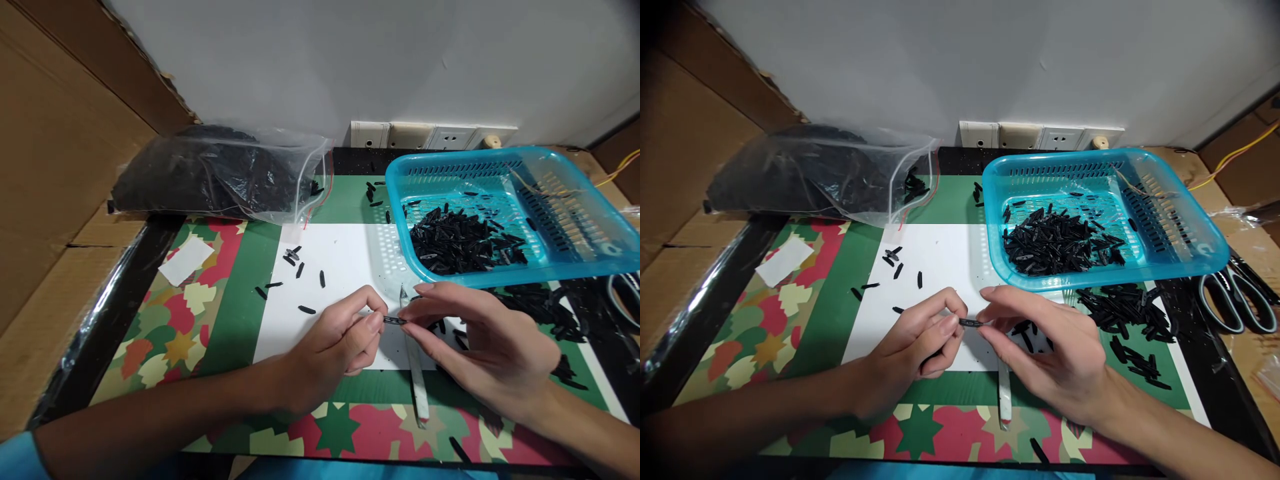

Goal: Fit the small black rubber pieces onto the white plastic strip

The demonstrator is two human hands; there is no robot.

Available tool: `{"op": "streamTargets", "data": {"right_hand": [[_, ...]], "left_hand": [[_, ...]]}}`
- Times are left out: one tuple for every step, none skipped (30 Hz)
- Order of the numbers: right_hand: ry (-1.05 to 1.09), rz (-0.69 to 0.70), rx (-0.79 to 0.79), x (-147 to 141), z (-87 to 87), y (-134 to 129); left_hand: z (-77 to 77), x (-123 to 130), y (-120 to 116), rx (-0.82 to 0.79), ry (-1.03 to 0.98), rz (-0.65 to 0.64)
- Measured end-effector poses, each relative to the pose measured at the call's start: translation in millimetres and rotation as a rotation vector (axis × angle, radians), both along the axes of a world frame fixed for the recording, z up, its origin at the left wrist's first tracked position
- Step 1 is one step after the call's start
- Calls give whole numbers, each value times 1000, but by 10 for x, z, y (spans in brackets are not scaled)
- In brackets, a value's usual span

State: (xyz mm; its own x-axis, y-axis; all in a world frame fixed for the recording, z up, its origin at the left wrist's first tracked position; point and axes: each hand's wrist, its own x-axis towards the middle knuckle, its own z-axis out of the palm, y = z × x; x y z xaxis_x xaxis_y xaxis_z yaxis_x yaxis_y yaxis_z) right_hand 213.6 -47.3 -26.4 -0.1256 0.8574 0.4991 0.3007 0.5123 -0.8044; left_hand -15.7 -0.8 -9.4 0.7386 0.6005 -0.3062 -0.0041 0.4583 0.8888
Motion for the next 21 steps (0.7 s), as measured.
{"op": "streamTargets", "data": {"right_hand": [[-1, 4, -2, 0, 3, 0], [1, 5, -4, 1, 5, 0], [2, 6, -7, 2, 6, -1], [4, 5, -11, 3, 8, -1], [4, 4, -13, 5, 10, -1], [3, 2, -14, 7, 12, 0], [-1, 0, -14, 8, 14, 1], [-6, -2, -12, 10, 17, 2], [-13, -1, -9, 10, 20, 3], [-18, 1, -6, 10, 24, 4], [-23, 3, -6, 9, 28, 5], [-25, 5, -5, 8, 31, 7], [-25, 7, -5, 5, 34, 8], [-23, 7, -3, 3, 35, 9], [-22, 7, -2, 1, 36, 10], [-21, 7, -1, 0, 35, 11], [-20, 7, 0, -1, 34, 12], [-20, 7, 0, -1, 33, 13], [-19, 8, 2, 0, 33, 15], [-19, 9, 2, 1, 34, 16], [-18, 10, 3, 2, 35, 17]], "left_hand": [[0, 2, -1, -4, -4, 0], [0, 3, -1, -6, -5, 1], [0, 4, -2, -7, -6, 1], [0, 3, -2, -6, -6, 4], [1, 2, -2, -6, -7, 5], [2, 0, -1, -6, -9, 5], [2, -2, -1, -8, -11, 4], [2, -4, 0, -12, -14, 2], [2, -5, 1, -14, -16, 1], [0, -6, 2, -16, -17, 0], [-1, -5, 3, -16, -18, -1], [-2, -4, 4, -15, -18, 0], [-3, -3, 6, -13, -18, 0], [-3, -1, 8, -10, -17, 0], [0, 1, 10, -7, -16, 0], [4, 2, 12, -5, -14, 0], [11, 3, 15, 0, -11, -1], [18, 4, 17, 5, -7, -1], [26, 5, 18, 10, -2, -3], [32, 5, 18, 12, 1, -3], [35, 5, 18, 15, 2, -4]]}}
